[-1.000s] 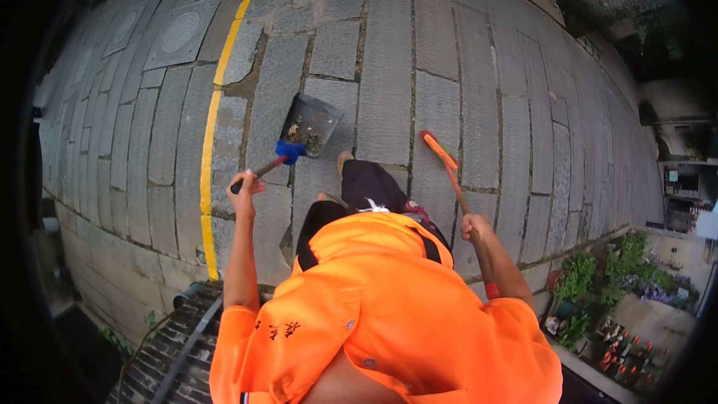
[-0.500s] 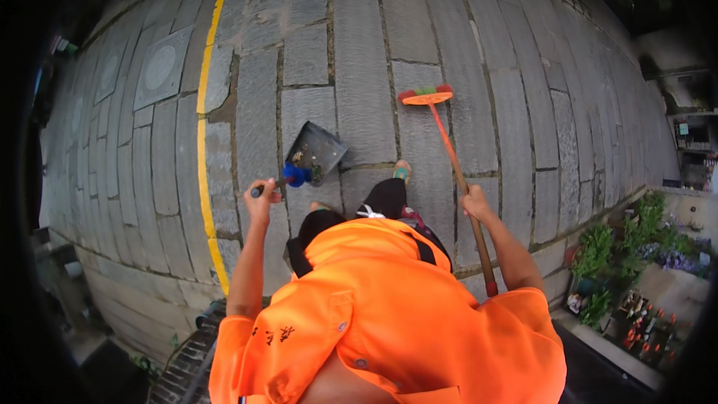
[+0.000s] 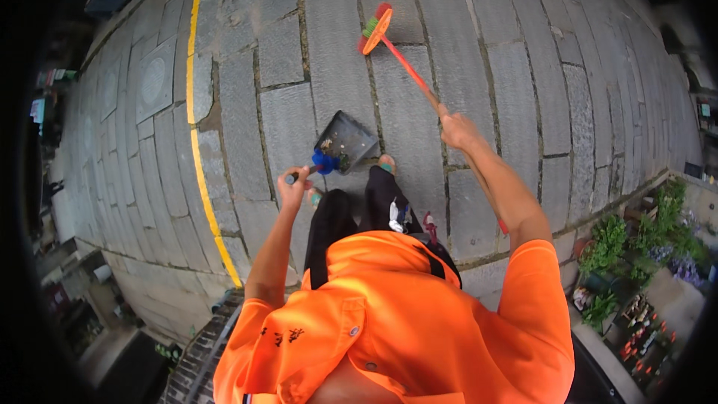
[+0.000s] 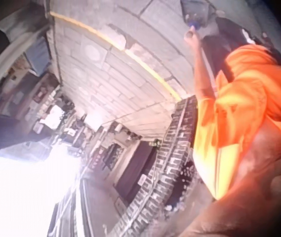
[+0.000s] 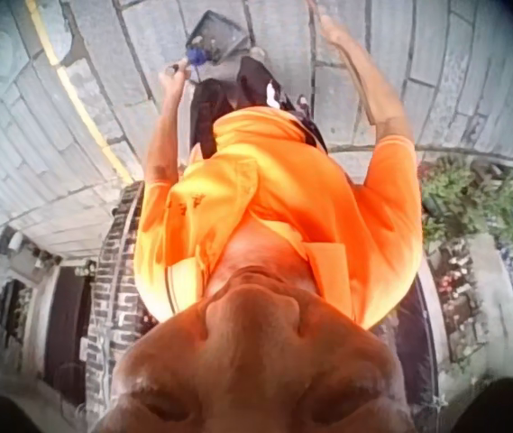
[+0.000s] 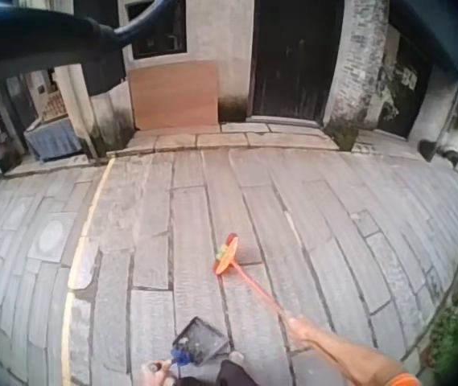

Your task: The person sweeps a stone-paved outdoor area using a broom and dustpan. They gather debris from the ground and transfer it into the dustpan, moving along the path and around potted plants.

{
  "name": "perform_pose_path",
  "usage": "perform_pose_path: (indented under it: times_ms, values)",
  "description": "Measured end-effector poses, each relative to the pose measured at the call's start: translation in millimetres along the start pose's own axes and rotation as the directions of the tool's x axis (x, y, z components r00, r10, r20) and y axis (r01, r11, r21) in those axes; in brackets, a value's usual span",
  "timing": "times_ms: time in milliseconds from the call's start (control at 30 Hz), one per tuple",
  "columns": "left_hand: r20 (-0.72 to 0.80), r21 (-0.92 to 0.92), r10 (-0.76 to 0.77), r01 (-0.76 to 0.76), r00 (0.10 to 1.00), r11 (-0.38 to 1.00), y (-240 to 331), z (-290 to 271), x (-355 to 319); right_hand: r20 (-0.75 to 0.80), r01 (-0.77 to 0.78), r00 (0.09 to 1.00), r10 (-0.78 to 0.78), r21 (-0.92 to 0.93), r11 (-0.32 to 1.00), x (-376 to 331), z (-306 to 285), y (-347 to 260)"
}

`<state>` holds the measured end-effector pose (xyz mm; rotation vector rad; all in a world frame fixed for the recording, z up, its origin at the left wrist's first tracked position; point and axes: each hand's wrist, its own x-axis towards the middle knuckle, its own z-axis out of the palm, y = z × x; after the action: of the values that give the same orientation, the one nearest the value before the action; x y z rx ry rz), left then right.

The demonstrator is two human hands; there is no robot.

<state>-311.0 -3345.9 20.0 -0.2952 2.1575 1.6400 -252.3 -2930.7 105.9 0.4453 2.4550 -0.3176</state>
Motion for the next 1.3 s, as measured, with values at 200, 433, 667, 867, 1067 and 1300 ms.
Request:
perform_pose_path:
  times_ms: [200,433,667,867,1067,1300]
  values:
    - [-0.028,0.167,0.090,-0.084,0.996,0.982,-14,61,28,0.293,0.153,0.953,-0.077,-0.246,0.957,-79,24,22]
    - [-0.070,0.385,-0.111,0.129,0.991,0.914,11,84,46,0.472,-0.342,0.881,0.026,0.599,0.724,-203,8,24]
    - [-0.014,0.360,-0.081,0.081,0.997,0.929,3,78,50,0.248,-0.245,0.965,0.090,0.713,0.657,-159,54,21]
    - [-0.001,0.250,-0.054,0.053,0.999,0.967,-11,72,55,0.270,-0.124,0.959,-0.087,0.676,0.727,-184,99,-19]
    - [-0.017,0.003,-0.018,0.018,1.000,1.000,-23,36,61,0.547,-0.527,0.830,-0.110,0.833,0.172,-269,21,-47]
    - [-0.051,-0.202,-0.067,0.055,0.996,0.978,1,-58,46,0.512,-0.464,0.854,0.093,0.829,-0.312,-210,63,-46]
